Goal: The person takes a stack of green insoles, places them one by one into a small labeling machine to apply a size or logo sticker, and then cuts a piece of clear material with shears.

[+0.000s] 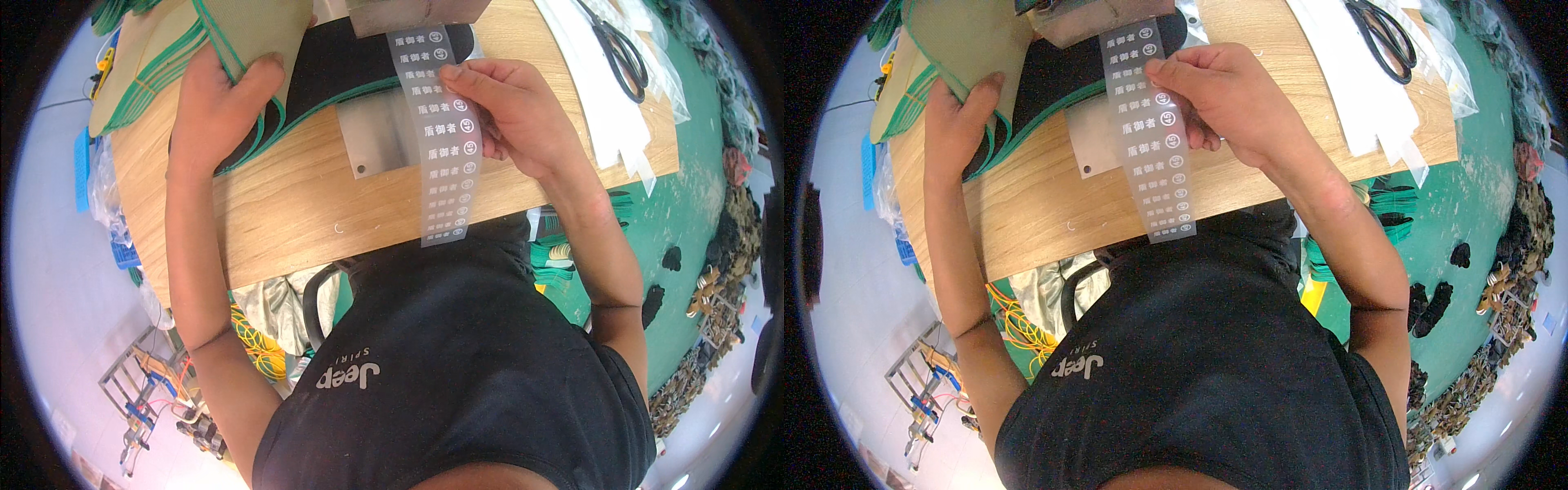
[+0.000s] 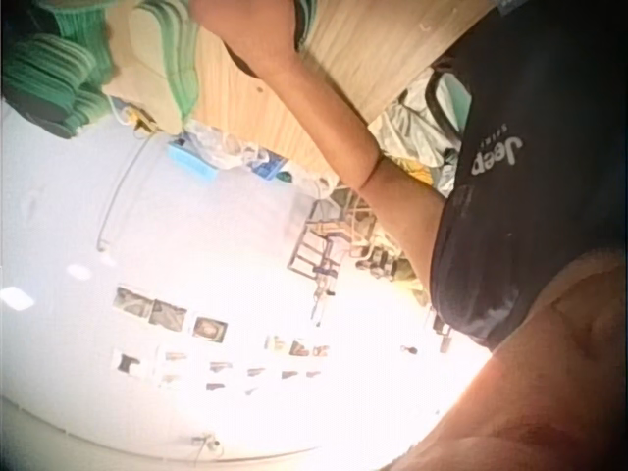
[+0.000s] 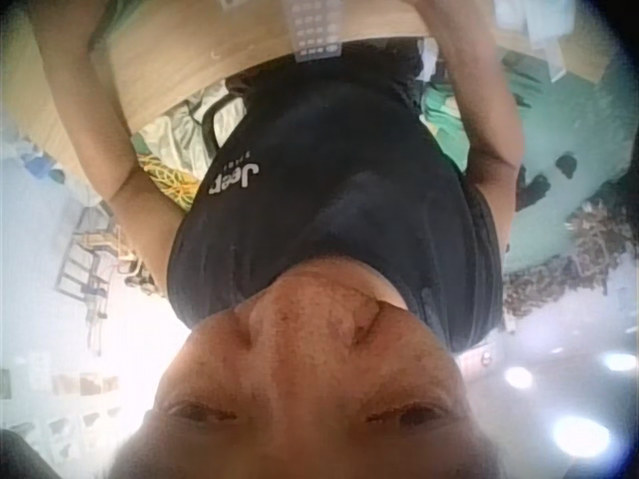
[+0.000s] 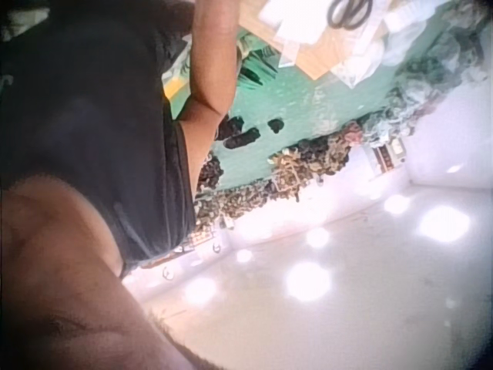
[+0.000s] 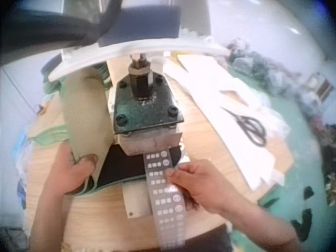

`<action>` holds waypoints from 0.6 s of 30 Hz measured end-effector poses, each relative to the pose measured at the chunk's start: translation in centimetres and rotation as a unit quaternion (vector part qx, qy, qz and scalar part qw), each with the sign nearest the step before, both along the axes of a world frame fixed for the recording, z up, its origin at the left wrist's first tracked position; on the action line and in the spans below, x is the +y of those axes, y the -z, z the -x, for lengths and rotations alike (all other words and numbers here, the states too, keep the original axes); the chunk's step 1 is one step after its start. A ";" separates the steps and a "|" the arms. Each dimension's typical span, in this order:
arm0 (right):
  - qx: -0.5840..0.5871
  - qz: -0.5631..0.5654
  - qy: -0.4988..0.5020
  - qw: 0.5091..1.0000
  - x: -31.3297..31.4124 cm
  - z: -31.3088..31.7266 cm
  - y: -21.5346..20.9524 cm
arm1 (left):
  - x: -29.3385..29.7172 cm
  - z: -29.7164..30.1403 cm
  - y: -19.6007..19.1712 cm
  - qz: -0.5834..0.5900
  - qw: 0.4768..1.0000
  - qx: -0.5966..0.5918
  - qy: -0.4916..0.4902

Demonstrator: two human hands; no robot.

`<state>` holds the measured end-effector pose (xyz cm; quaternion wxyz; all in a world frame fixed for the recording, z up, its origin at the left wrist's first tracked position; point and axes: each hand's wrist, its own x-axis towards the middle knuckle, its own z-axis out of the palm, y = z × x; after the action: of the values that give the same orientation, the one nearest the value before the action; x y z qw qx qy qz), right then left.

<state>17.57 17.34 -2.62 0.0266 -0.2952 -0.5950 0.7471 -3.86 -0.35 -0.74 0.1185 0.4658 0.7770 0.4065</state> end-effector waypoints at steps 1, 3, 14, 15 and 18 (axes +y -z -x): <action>0.003 0.010 -0.003 1.000 0.0 0.0 0.1 | -0.1 0.2 0.1 -0.012 1.000 -0.007 0.017; 0.002 0.010 -0.003 1.000 0.0 0.0 0.1 | -0.1 0.2 0.1 -0.029 0.999 -0.013 0.040; -0.002 -0.003 0.002 1.000 0.0 -0.1 -0.5 | 0.0 -0.5 -0.3 0.018 0.999 -0.013 0.025; 0.005 -0.003 0.000 1.000 0.0 0.0 -0.4 | 0.0 -0.4 0.0 0.016 1.000 0.005 0.026; 0.004 -0.021 0.012 1.000 -0.3 0.1 -0.3 | 0.1 -0.3 0.7 0.020 0.998 0.050 0.036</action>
<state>17.50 17.01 -2.30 0.0444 -0.2988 -0.6065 0.7355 -3.58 -0.23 -1.48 0.1028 0.5105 0.7728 0.3628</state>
